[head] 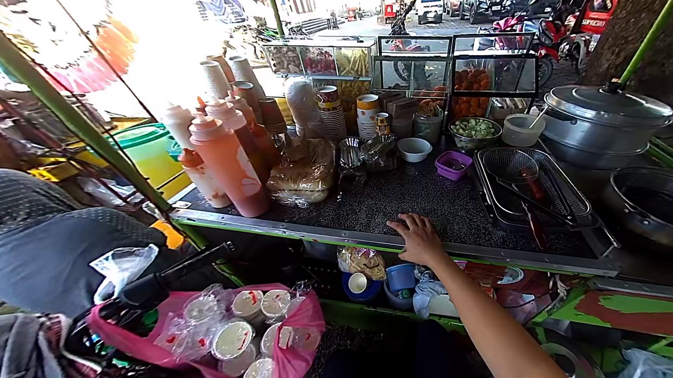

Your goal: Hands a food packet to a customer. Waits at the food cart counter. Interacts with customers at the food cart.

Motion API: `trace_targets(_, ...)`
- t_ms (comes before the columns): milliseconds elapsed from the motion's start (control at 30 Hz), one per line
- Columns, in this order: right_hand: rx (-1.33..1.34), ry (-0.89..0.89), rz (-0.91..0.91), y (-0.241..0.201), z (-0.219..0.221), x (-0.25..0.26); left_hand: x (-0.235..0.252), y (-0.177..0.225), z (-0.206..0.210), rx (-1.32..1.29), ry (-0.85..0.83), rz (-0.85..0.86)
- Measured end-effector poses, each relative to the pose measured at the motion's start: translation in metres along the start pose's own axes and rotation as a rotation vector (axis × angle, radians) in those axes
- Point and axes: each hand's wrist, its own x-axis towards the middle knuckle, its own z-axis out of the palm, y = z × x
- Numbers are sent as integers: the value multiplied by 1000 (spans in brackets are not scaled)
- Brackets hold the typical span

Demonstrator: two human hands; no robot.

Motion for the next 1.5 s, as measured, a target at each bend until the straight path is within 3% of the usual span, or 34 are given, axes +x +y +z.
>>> trace_targets(1500, -8, -10, 0, 0, 0, 0, 1, 0, 0, 17, -14, -4)
